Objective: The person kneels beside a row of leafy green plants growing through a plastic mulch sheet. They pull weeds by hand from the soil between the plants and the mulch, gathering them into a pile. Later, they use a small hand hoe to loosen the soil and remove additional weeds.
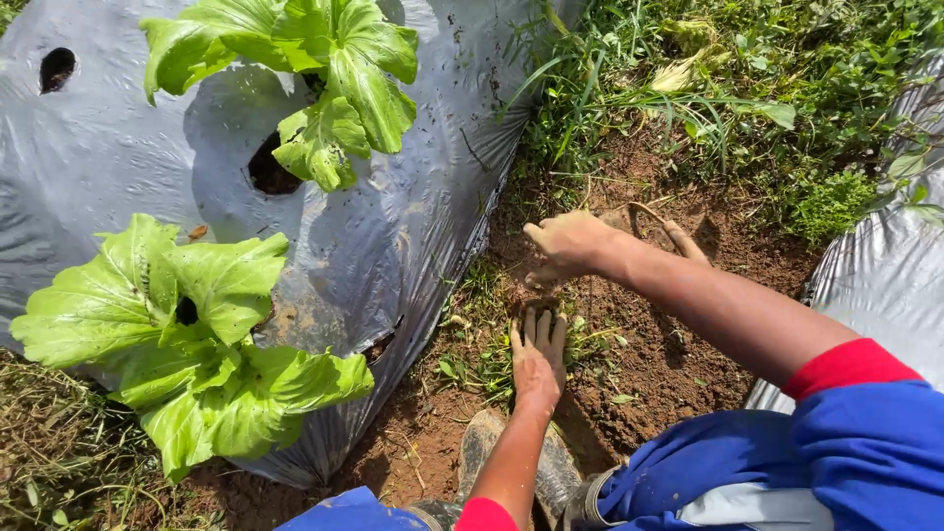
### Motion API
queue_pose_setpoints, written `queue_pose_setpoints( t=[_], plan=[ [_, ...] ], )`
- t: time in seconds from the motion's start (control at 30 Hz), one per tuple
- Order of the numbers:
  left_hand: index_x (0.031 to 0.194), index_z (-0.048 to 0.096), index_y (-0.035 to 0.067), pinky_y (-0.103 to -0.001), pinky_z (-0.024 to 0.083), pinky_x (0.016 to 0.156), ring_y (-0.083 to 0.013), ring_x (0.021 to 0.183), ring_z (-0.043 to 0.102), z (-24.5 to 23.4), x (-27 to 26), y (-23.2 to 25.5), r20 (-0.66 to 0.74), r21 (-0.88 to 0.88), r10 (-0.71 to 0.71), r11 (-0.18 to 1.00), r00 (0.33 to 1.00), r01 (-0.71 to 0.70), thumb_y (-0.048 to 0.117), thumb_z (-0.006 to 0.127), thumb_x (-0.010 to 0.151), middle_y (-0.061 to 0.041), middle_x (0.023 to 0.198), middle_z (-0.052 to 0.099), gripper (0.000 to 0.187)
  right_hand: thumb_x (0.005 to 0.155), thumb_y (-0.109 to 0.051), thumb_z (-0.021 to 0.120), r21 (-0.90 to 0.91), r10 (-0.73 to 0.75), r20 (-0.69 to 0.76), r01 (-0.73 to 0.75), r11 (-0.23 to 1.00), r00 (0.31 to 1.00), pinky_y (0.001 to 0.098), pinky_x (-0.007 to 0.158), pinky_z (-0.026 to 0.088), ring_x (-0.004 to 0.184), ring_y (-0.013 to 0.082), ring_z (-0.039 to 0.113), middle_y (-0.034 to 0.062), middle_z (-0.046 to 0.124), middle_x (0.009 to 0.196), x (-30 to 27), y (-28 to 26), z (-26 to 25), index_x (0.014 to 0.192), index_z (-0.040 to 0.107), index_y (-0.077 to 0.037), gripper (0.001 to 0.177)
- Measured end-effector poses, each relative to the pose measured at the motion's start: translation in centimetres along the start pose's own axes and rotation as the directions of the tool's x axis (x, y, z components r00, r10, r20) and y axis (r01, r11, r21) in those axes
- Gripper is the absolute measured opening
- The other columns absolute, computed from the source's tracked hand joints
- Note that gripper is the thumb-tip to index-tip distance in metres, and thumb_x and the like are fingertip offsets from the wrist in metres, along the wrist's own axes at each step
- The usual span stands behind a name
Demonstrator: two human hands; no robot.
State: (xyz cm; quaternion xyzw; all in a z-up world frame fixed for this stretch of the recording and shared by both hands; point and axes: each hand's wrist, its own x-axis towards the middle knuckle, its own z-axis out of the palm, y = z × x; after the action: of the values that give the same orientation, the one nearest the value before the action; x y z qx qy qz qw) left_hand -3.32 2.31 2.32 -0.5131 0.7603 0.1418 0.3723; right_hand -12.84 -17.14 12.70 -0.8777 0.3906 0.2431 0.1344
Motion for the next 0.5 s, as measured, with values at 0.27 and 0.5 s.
queue_pose_setpoints(
  t=[0.27,0.5],
  plan=[
    [0.134,0.063,0.012,-0.059,0.006,0.126,-0.0306,0.154,0.021,-3.2,-2.0,-1.7,-0.296,-0.389,-0.067,0.920,0.953,-0.056,0.016,0.058,0.092,-0.011,0.151,0.047,0.042,0.097,-0.027,0.046,-0.179,0.046,-0.140,-0.072,0.981,0.989,0.0400,0.074,0.057,0.088,0.0261,0.069,0.0112,0.070,0.081,10.6,-7.0,11.0,0.089,0.074,-0.012,0.032],
    [0.135,0.063,0.015,-0.064,0.014,0.122,-0.0333,0.154,0.016,0.2,0.7,-0.2,-0.367,-0.485,-0.064,0.865,0.928,-0.132,0.017,0.069,0.083,-0.011,0.160,0.034,0.052,0.097,-0.027,0.044,0.366,0.184,-0.119,-0.129,0.922,0.976,0.0502,0.077,0.061,0.089,0.0365,0.073,0.0190,0.074,0.088,11.7,-6.0,14.1,0.105,0.068,-0.003,0.035]
  ],
)
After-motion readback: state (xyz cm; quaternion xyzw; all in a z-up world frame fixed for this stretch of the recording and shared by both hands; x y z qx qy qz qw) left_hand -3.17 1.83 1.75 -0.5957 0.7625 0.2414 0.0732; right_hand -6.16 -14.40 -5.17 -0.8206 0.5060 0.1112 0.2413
